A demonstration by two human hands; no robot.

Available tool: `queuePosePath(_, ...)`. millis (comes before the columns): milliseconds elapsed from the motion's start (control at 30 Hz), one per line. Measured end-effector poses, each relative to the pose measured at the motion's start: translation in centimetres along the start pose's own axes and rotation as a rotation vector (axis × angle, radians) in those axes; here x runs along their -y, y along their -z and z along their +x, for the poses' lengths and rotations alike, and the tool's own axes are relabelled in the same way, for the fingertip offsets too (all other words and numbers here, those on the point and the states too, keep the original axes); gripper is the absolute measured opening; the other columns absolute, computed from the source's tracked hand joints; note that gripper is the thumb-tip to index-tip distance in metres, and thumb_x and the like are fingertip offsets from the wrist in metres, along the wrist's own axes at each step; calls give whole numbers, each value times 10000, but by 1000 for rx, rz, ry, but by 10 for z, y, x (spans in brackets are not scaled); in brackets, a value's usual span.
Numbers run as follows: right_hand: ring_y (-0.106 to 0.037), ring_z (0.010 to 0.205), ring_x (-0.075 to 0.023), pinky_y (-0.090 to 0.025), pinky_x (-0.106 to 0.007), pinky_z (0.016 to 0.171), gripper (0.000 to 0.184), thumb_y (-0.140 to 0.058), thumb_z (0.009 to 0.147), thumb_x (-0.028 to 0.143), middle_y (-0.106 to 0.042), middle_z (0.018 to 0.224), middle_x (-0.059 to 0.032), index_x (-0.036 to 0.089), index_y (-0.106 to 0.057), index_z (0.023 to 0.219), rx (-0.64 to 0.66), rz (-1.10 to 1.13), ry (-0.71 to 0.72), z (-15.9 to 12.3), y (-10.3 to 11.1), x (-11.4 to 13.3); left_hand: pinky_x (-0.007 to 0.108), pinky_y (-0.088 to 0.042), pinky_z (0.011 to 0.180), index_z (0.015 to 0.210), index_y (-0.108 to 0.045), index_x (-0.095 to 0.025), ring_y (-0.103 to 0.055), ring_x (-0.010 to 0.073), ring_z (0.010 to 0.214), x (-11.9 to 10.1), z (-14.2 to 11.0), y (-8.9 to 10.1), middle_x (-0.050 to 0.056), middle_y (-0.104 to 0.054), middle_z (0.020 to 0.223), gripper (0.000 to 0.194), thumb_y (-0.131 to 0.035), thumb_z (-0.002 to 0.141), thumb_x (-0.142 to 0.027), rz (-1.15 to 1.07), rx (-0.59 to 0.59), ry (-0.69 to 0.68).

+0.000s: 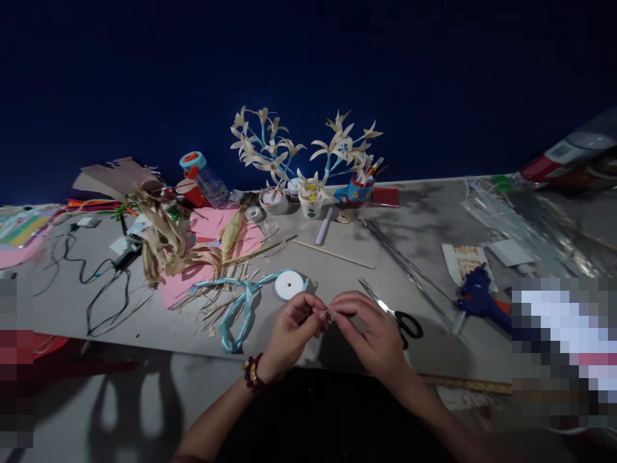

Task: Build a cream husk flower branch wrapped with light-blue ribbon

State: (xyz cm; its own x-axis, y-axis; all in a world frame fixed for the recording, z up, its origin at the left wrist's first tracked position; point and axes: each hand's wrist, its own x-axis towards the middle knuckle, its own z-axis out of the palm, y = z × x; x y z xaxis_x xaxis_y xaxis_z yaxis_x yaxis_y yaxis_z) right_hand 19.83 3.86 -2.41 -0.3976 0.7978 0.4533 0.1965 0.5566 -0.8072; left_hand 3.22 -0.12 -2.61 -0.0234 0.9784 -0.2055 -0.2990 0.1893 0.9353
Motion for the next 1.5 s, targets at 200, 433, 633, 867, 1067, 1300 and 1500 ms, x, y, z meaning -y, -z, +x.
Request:
queuePosePath(200, -648, 892, -168, -520, -299, 808, 125, -606, 936, 128, -662, 929, -23, 244, -649, 914, -55, 205, -76, 3, -3, -3, 171, -409, 542, 838, -615, -161, -543, 79, 592, 0, 1, 0, -29, -601, 647, 257, -771, 816, -364, -5, 7, 27)
queuePosePath(433, -637, 663, -113, -537, -258, 630, 77, -556, 1001, 224, -697, 949, -18, 250, -628, 997, -55, 563, -298, 3, -4, -1, 183, -401, 536, 829, -613, -158, -525, 82, 570, -2, 1, -1, -28, -608, 625, 295, -789, 794, -393, -19, 20, 68)
queuePosePath(633, -650, 614, -106, -544, -243, 613, 95, -583, 994, 289, -691, 824, 9, 225, -598, 925, -95, 695, -382, 8, -4, 4, 180, -407, 547, 895, -647, -155, -560, 87, 608, 0, -3, 2, -6, -643, 682, 265, -782, 813, -368, -44, 63, 71)
queuePosePath(867, -661, 619, -117, -540, -250, 627, 79, -606, 982, 287, -689, 776, 21, 232, -580, 931, -166, 726, -411, 7, 1, 1, 180, -416, 613, 1041, -694, -174, -531, 76, 655, -1, -5, 5, -10, -612, 727, 217, -708, 893, -332, 39, 107, -18)
queuePosePath(1067, -662, 610, -112, -540, -242, 630, 85, -625, 971, 282, -695, 762, 28, 231, -588, 915, -197, 685, -406, 12, 5, 2, 204, -434, 661, 1077, -692, -185, -539, 86, 669, -4, -7, 5, -13, -598, 721, 211, -696, 901, -301, 93, 118, -60)
queuePosePath(1300, -653, 605, -110, -536, -237, 625, 100, -621, 973, 295, -687, 753, 28, 229, -586, 907, -224, 646, -395, 10, 2, 4, 231, -458, 680, 1061, -693, -166, -566, 115, 684, -5, -10, 8, 4, -616, 717, 220, -687, 898, -314, 125, 136, -42)
queuePosePath(1500, -644, 626, -126, -535, -265, 638, 80, -599, 984, 285, -674, 761, 14, 227, -600, 929, -179, 580, -358, 7, 3, 9, 287, -493, 756, 1155, -680, -185, -614, 162, 778, -12, -8, 12, 50, -666, 851, 241, -567, 962, -274, 388, 178, -181)
